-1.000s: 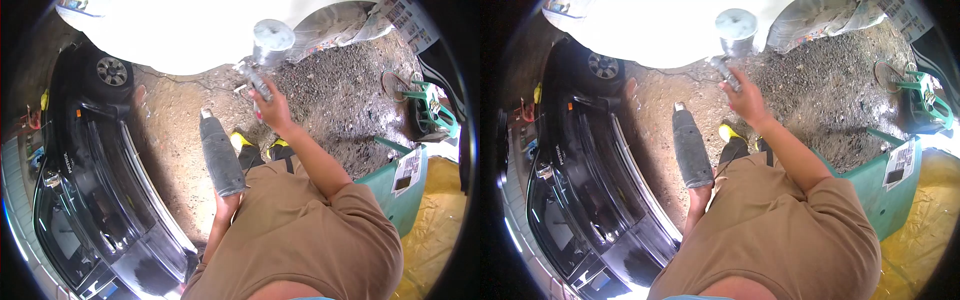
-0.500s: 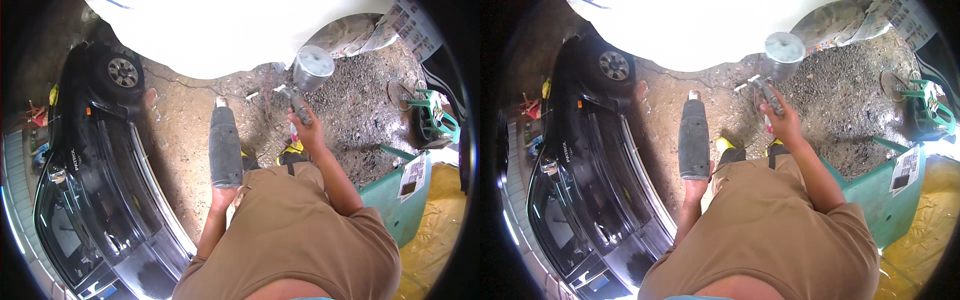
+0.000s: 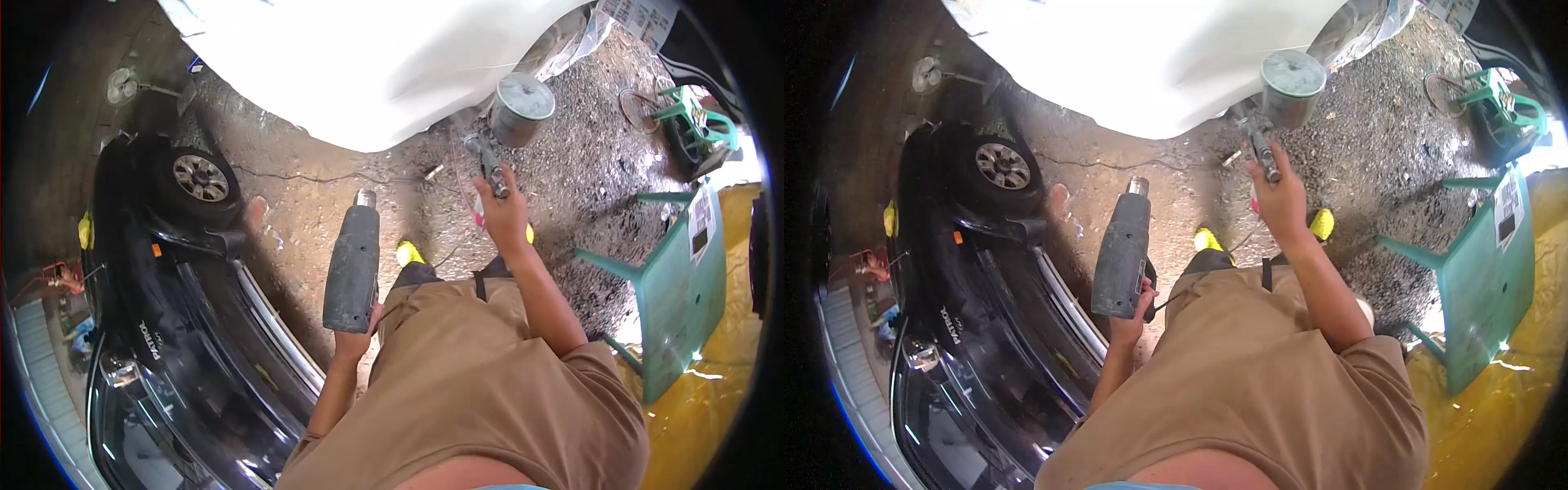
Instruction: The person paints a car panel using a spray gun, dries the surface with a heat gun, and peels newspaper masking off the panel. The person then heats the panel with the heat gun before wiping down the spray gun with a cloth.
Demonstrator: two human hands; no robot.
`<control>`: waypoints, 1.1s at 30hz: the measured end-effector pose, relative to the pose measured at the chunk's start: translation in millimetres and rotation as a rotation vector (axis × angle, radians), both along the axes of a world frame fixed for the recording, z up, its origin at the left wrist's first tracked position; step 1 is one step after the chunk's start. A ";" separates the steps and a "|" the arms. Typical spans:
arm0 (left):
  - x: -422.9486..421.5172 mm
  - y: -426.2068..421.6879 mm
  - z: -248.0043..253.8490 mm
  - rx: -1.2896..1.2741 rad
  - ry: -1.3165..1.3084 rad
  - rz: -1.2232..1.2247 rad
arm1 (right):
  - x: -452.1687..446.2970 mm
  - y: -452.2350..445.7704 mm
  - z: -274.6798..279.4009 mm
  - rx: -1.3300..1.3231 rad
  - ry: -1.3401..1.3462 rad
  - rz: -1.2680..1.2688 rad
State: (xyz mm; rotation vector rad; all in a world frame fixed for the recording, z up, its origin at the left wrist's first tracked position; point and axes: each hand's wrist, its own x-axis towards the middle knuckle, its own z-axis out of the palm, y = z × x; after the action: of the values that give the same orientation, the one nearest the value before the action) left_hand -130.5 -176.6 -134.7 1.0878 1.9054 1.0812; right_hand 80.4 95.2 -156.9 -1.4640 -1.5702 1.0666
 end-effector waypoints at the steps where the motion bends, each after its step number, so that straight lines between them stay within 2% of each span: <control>1: -22.4 -11.6 -7.5 0.003 -0.003 -0.026 | -20.3 -16.3 8.8 -0.014 -0.009 0.010; 2: -41.5 -23.1 -14.4 0.006 -0.006 -0.049 | -39.3 -31.2 14.7 -0.028 -0.018 0.023; 3: -57.3 -29.2 -15.2 0.033 -0.027 -0.060 | -59.5 -44.2 15.1 0.125 0.003 0.010; 6: -99.1 -40.4 -11.6 0.048 0.027 -0.146 | -85.9 -83.4 37.1 -0.058 0.023 0.131; 11: -138.2 -46.0 -17.7 0.139 -0.036 -0.222 | -97.1 -140.9 45.8 0.067 0.022 0.196; 18: -167.3 -45.8 -15.9 0.186 -0.184 -0.309 | -95.6 -226.7 40.6 0.130 -0.028 0.010; 19: -166.4 -44.3 -10.5 0.189 -0.267 -0.287 | -96.8 -240.1 40.7 0.146 -0.029 -0.033; 22: -171.9 -47.9 3.8 0.167 -0.233 -0.298 | -104.3 -285.3 47.7 0.056 -0.019 -0.143; 24: -182.3 -51.4 12.8 0.087 -0.213 -0.387 | -112.9 -308.8 57.6 -0.018 0.013 -0.216; 26: -189.2 -53.2 12.7 0.080 -0.182 -0.432 | -120.5 -327.0 54.1 0.001 0.046 -0.282; 27: -194.7 -53.1 18.2 0.087 -0.087 -0.460 | -129.0 -333.7 60.2 -0.041 0.081 -0.298; 32: -230.0 -67.9 31.0 0.082 -0.206 -0.416 | -169.6 -357.4 78.4 -0.087 0.157 -0.357; 33: -231.2 -62.4 31.8 0.075 -0.209 -0.423 | -172.4 -351.6 72.5 0.005 0.150 -0.382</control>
State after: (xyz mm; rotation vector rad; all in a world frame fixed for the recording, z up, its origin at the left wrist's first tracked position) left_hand -361.6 -239.0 -102.9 1.2923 1.3994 0.9828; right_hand -91.9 -256.4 -84.4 -1.5622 -1.1295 0.9204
